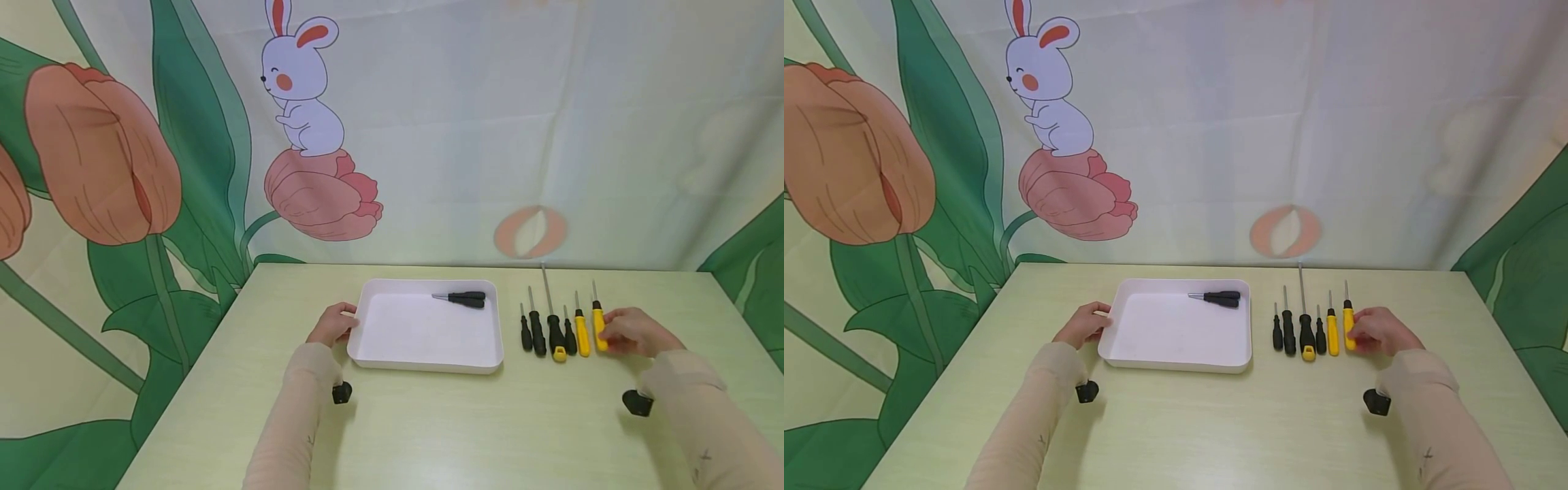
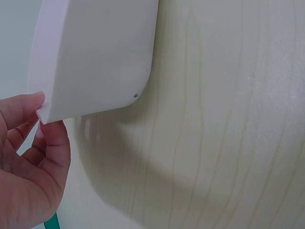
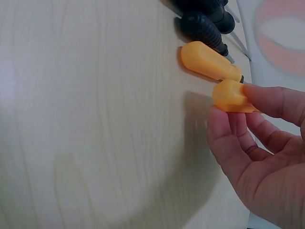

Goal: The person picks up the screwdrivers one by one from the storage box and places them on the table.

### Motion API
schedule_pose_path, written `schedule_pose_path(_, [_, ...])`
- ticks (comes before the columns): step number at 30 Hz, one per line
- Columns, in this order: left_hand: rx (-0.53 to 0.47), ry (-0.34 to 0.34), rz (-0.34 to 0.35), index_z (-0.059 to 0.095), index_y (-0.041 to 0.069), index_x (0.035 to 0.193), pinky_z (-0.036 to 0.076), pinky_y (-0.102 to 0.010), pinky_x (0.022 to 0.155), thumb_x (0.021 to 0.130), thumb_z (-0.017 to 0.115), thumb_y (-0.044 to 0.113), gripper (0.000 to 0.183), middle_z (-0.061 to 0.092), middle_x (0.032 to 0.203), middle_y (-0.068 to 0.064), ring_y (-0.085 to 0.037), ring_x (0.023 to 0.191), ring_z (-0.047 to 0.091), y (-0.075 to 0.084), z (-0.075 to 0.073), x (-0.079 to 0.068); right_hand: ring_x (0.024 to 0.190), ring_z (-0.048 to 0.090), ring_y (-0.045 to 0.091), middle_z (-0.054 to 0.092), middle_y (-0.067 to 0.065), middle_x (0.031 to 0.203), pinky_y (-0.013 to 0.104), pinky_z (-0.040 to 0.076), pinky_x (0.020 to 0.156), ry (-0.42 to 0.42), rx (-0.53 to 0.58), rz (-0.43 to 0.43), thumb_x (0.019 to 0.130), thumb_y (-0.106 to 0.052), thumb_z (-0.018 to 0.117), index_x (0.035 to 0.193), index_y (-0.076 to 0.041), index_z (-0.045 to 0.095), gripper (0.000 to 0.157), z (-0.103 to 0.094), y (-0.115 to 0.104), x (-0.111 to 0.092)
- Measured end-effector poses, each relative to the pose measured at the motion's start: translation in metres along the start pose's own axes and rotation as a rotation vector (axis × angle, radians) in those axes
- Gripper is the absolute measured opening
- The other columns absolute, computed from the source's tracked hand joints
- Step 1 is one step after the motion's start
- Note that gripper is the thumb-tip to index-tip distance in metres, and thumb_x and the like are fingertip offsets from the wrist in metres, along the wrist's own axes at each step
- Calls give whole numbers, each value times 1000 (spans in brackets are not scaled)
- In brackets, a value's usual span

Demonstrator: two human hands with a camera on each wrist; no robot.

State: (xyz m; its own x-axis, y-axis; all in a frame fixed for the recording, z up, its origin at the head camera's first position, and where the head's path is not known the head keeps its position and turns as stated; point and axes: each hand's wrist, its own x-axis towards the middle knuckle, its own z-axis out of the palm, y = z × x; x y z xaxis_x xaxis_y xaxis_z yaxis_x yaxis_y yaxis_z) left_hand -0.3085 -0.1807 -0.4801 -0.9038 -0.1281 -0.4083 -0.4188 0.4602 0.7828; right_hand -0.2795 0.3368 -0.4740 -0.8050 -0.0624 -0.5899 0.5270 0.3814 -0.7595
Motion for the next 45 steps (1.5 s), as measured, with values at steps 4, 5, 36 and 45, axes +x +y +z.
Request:
schedule_pose_path(4, [-1,4,-5,50,6,114,42,-23,61,86,52,7,28,53,107,-13,-21,82,53,0,0,0,67,53,16,49,9,87,28,50,65,23,-9,17,77,1,58,124,11,25,58,4,-1,-5])
schedule_pose_path(5, [0,5,-7,50,6,114,42,-23,60,86,52,7,28,53,107,-13,-20,82,52,0,0,0,66,53,16,49,8,85,28,50,65,22,-11,16,78,1,58,124,12,25,58,5,0,-5])
schedule_pose_path(36, [-6,9,-11,51,7,115,42,-22,59,87,52,8,28,53,108,-13,-19,82,52,1,0,-2,61,51,18,48,13,77,28,51,59,169,-187,73,74,5,54,111,16,33,43,24,-8,-1])
schedule_pose_path(45, [-30,15,5,52,6,113,44,-24,61,86,53,5,28,55,104,-13,-19,78,54,-3,0,3,59,49,16,46,10,72,28,50,56,188,-205,25,70,6,55,100,15,40,35,27,-9,-4])
